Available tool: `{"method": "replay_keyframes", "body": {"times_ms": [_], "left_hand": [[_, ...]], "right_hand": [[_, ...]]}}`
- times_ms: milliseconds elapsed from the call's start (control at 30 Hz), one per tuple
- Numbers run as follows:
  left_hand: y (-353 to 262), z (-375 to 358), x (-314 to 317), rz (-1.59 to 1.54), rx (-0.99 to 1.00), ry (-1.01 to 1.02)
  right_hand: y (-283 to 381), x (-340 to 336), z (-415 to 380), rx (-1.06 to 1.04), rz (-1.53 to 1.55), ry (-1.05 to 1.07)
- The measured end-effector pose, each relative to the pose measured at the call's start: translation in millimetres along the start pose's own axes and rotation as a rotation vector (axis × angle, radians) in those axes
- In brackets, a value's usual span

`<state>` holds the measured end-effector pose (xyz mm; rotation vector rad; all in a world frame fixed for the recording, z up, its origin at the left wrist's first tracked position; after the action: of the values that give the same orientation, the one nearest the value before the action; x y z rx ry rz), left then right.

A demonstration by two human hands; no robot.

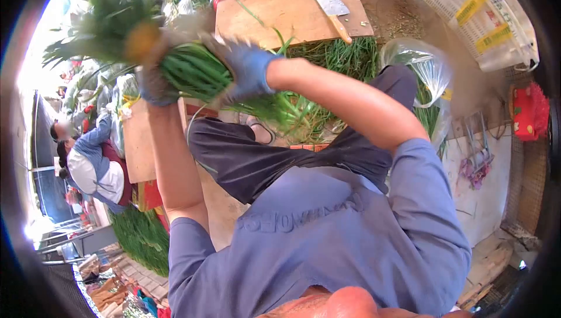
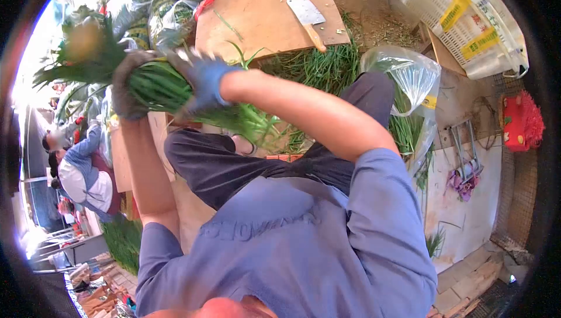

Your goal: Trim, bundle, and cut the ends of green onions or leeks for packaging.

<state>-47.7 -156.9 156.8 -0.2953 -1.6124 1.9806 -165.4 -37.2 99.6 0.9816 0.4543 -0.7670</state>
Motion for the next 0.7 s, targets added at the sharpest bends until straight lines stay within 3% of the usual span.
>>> {"method": "replay_keyframes", "body": {"times_ms": [67, 133, 200, 300, 400, 467, 533, 633, 700], "left_hand": [[-42.2, 15.0, -0.3, -0.107, 0.106, 0.006], [-65.9, 37.9, -26.4, 0.011, 0.206, -0.028], [-80.6, 55.4, -38.9, 0.013, 0.168, -0.079], [-87.2, 80.9, -65.7, -0.147, -0.08, -0.172], [-82.9, 114.8, -130.8, 0.046, 0.076, -0.226], [-78.7, 141.8, -183.1, 0.258, 0.147, -0.276], [-89.4, 141.1, -171.3, 0.305, 0.145, -0.319], [-115.5, 114.3, -127.9, 0.39, 0.236, -0.333], [-126.1, 92.0, -88.7, 0.067, -0.041, -0.45]], "right_hand": [[-13.4, 7.0, -20.9, -0.069, 0.225, -0.016], [-26.4, 16.1, -52.0, -0.042, 0.231, 0.065], [-61.3, 53.6, -88.9, 0.269, 0.218, 0.425], [-103.5, 73.0, -123.5, 0.282, 0.334, 0.154], [-137.6, 79.0, -161.7, 0.407, 0.187, 0.183], [-164.1, 100.2, -196.4, 0.476, 0.019, 0.374], [-172.5, 117.8, -222.6, 0.494, -0.176, 0.745], [-159.0, 104.5, -236.5, 0.482, -0.027, 0.822], [-120.4, 80.5, -199.8, 0.12, -0.08, 0.167]]}}
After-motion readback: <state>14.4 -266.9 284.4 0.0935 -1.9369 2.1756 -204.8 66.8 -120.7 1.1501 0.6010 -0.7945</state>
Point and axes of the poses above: each hand's wrist, its own z-axis towards the middle knuckle, its own x-axis out of the palm, y = z × x, the point moved 7 cm from there along z, towards the middle knuckle, and after that the axes turned 5 degrees about -y, right-handed, at the moved point
